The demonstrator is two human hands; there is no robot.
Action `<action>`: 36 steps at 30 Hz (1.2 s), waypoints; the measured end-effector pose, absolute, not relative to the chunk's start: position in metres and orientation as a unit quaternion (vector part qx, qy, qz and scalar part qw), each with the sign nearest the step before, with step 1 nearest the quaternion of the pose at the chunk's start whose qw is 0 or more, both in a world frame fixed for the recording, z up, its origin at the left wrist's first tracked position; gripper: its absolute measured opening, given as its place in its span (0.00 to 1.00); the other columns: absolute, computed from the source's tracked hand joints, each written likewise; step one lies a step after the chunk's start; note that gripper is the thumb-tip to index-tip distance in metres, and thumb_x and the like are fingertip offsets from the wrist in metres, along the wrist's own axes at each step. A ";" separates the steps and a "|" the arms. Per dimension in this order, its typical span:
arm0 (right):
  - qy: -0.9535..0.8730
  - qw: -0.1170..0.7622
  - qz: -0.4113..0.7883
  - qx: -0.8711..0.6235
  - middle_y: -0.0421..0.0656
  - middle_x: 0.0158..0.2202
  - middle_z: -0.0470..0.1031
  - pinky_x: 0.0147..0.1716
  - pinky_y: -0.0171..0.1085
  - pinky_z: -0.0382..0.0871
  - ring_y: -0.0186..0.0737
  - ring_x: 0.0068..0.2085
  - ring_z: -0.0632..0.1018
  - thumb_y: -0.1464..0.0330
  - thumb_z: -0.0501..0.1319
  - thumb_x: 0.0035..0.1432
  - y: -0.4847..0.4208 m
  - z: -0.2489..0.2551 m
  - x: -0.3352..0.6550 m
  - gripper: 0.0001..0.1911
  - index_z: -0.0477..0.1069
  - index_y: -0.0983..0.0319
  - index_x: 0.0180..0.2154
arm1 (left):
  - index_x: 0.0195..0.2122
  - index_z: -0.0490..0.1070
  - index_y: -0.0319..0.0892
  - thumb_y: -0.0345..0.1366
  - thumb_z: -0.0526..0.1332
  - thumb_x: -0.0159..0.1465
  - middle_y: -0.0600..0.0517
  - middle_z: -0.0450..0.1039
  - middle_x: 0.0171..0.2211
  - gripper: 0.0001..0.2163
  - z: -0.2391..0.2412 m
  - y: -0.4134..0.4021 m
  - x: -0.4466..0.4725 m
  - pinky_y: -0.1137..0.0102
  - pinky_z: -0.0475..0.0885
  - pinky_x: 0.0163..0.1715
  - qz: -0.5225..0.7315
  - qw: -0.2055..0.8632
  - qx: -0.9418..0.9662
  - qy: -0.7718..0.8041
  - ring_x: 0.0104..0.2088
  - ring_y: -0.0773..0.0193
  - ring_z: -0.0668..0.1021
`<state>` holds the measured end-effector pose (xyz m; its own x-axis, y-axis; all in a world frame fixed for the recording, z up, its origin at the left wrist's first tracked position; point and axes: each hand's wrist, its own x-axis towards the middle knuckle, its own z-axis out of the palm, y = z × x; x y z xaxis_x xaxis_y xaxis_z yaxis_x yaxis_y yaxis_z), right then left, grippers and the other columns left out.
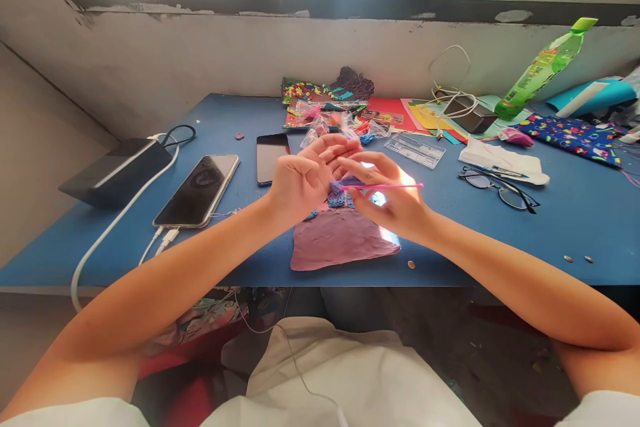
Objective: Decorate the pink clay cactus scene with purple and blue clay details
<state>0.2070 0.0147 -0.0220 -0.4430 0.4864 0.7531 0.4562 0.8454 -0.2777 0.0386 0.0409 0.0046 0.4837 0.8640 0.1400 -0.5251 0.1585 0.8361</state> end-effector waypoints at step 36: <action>-0.802 0.491 -0.030 -0.339 0.43 0.45 0.73 0.46 0.46 0.74 0.39 0.43 0.76 0.72 0.58 0.58 0.022 -0.016 0.208 0.18 0.72 0.49 0.49 | 0.40 0.77 0.42 0.29 0.56 0.60 0.50 0.73 0.35 0.11 -0.008 0.028 0.052 0.71 0.68 0.43 0.419 0.742 0.471 0.228 0.37 0.67 0.73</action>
